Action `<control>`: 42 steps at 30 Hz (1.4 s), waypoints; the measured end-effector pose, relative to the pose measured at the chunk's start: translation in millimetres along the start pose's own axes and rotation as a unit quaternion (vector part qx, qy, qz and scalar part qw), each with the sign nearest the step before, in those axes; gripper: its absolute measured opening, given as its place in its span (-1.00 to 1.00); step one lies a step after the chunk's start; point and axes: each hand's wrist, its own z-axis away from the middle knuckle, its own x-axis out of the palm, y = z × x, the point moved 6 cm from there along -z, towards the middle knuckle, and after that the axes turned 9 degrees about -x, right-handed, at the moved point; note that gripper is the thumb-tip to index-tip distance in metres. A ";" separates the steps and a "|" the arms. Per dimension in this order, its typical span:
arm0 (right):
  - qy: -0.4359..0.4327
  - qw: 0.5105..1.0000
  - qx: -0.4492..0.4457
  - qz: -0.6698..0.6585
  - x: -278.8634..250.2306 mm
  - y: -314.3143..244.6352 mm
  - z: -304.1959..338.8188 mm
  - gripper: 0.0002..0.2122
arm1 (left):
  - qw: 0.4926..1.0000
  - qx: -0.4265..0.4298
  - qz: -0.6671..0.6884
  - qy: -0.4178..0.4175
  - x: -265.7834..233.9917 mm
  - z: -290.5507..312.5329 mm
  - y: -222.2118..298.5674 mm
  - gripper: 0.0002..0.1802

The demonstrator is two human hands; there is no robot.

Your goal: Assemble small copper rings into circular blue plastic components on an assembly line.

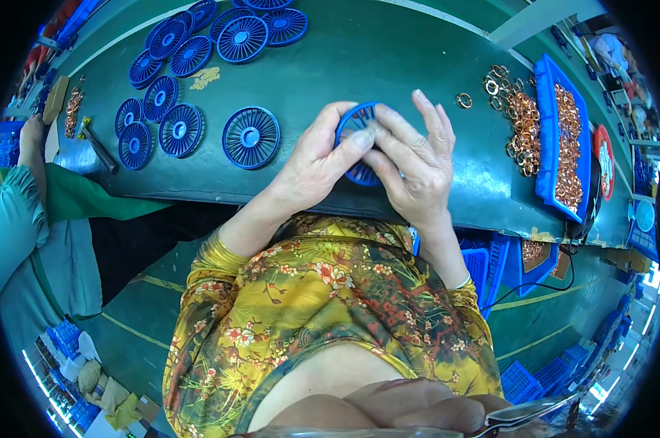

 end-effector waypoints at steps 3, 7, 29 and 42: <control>-0.049 0.983 -0.034 -0.172 -9.9 -0.4 0.2 -0.76 | 0.990 -0.055 0.054 -0.117 10.3 13.5 7.7 -0.52; -0.043 0.945 0.046 -0.322 -2.1 13.1 13.5 -0.73 | 0.996 -0.051 0.019 -0.068 13.6 14.9 2.8 -0.48; -0.073 0.935 0.292 0.187 -8.7 138.9 21.6 -0.56 | 0.750 0.171 -0.600 0.222 -22.4 22.9 -10.4 -0.47; -0.011 0.868 0.465 -0.174 3.6 143.6 68.4 -0.79 | 0.720 0.139 -0.616 0.288 -74.5 1.5 25.1 -0.55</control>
